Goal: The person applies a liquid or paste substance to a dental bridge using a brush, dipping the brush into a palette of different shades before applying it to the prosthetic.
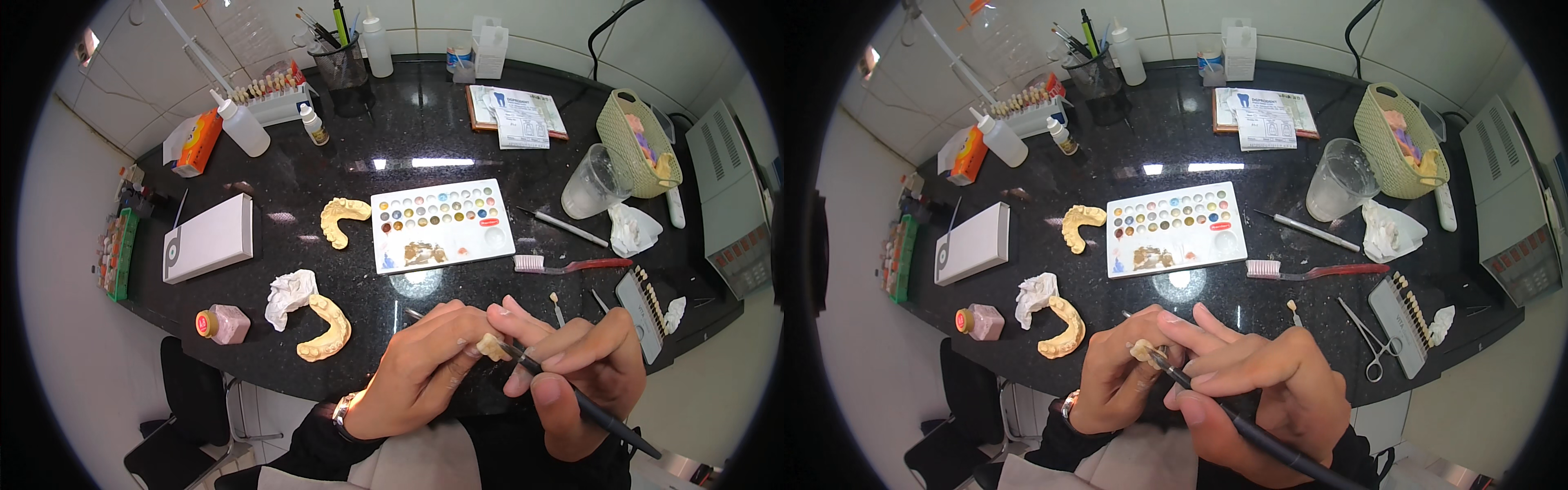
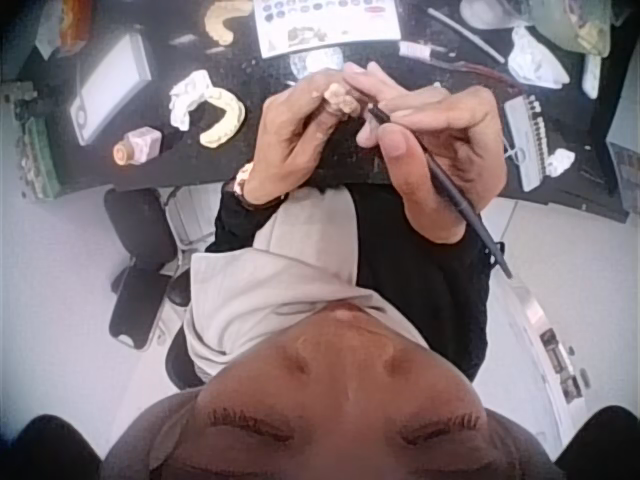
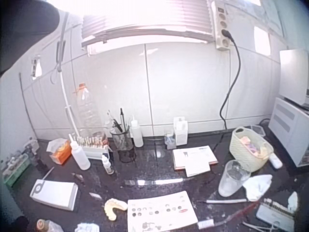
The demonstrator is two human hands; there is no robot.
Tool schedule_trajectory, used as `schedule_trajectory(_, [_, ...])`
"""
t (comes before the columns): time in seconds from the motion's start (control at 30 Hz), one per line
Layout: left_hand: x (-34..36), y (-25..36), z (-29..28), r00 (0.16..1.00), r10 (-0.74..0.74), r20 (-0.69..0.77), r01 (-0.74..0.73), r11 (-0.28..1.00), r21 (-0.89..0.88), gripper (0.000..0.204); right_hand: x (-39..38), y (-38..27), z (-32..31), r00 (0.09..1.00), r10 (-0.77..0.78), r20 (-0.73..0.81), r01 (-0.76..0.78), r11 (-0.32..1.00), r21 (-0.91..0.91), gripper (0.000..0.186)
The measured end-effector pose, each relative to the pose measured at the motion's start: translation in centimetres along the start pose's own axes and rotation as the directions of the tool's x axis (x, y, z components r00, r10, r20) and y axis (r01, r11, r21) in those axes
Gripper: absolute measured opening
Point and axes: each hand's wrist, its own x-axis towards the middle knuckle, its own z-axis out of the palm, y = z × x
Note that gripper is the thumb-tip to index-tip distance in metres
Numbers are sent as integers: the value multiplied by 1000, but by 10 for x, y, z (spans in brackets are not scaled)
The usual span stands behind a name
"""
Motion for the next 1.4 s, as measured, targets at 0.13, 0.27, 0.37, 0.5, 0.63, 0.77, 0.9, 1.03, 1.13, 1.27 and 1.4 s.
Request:
schedule_trajectory(0.13, [1,1,0,1000,-6,15,7,999,-33,12,-2,3,-3,999,-32,-1,32,999,41,25])
schedule_trajectory(0.27, [1,-1,1,1000,-1,6,1,999,-49,13,-3,2,-8,997,-66,47,67,998,-9,24])
schedule_trajectory(0.37, [0,-4,1,1000,26,10,-26,999,-48,14,-5,-3,-8,998,-19,58,20,999,-26,24])
schedule_trajectory(0.5, [2,-6,1,999,45,15,-44,998,-54,13,-6,-4,-7,999,27,31,-27,1000,4,24])
schedule_trajectory(0.63, [1,-3,0,1000,16,18,-15,998,-54,13,-5,-3,-7,1000,12,27,-12,1000,7,24])
schedule_trajectory(0.77, [1,-2,1,1000,1,10,-1,999,-40,12,-6,-2,-6,1000,-1,28,2,1000,-6,24])
schedule_trajectory(0.9, [2,-3,1,1000,10,10,-9,999,-37,11,-5,-2,-6,1000,14,26,-14,1000,4,24])
schedule_trajectory(1.03, [2,-3,1,1000,20,8,-20,998,-58,11,-5,-2,-8,999,0,40,-1,1000,12,24])
schedule_trajectory(1.13, [2,-1,2,1000,1,8,0,998,-56,11,-6,-1,-8,999,1,39,-1,1000,5,24])
schedule_trajectory(1.27, [2,-2,1,1000,6,4,-6,998,-61,12,-5,1,-7,999,-10,38,10,1000,12,23])
schedule_trajectory(1.4, [1,-3,1,1000,3,11,-2,998,-57,12,-5,-2,-8,999,21,41,-22,999,25,23])
